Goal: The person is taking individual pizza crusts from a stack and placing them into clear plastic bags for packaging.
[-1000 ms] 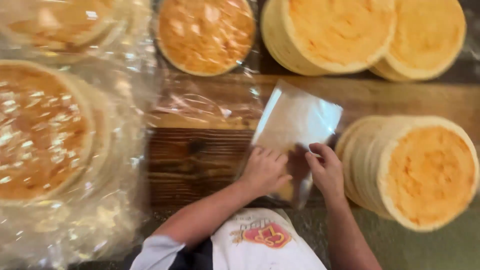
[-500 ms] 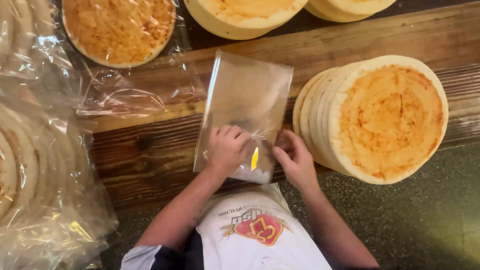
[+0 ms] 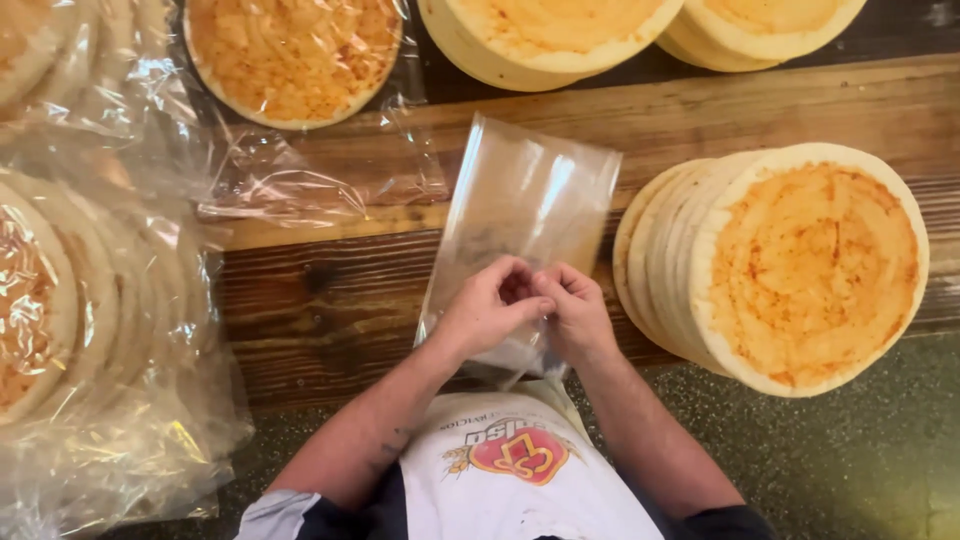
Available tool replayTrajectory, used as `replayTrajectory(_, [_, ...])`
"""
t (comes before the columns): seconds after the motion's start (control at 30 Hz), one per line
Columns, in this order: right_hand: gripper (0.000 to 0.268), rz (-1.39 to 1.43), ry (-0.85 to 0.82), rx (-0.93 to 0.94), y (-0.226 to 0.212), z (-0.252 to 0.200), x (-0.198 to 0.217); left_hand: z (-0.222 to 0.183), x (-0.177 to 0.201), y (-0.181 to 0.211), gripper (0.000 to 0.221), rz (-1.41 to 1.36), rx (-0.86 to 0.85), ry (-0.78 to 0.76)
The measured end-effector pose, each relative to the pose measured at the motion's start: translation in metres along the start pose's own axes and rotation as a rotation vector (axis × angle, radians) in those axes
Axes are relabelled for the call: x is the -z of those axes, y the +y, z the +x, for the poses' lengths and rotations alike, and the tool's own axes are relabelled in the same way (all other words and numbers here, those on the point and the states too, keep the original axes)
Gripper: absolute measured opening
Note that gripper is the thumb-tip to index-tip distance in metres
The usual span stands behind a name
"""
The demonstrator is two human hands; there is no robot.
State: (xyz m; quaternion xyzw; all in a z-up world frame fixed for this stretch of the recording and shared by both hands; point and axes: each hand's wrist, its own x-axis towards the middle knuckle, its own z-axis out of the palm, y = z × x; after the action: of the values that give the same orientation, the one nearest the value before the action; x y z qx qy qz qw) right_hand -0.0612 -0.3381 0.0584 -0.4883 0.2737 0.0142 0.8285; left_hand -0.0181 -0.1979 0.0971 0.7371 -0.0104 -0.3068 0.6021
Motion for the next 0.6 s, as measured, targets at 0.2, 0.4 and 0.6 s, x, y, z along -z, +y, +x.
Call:
replayTrajectory(0.2, [0.027, 0.205, 0.164, 0.003, -0.021, -0.02, -0.032, 0.001, 0.025, 0.006, 0.011, -0.397, 0.023, 0.213])
replayTrajectory(0.4, [0.03, -0.169, 0.323, 0.066, -0.038, -0.03, -0.009, 0.016, 0.093, -0.001, 0.01, -0.778, 0.048, 0.487])
replayTrajectory(0.6, [0.039, -1.197, 0.015, 0.459, -0.014, -0.023, 0.003, 0.03, 0.09, 0.007, 0.025, -0.822, 0.111, 0.5])
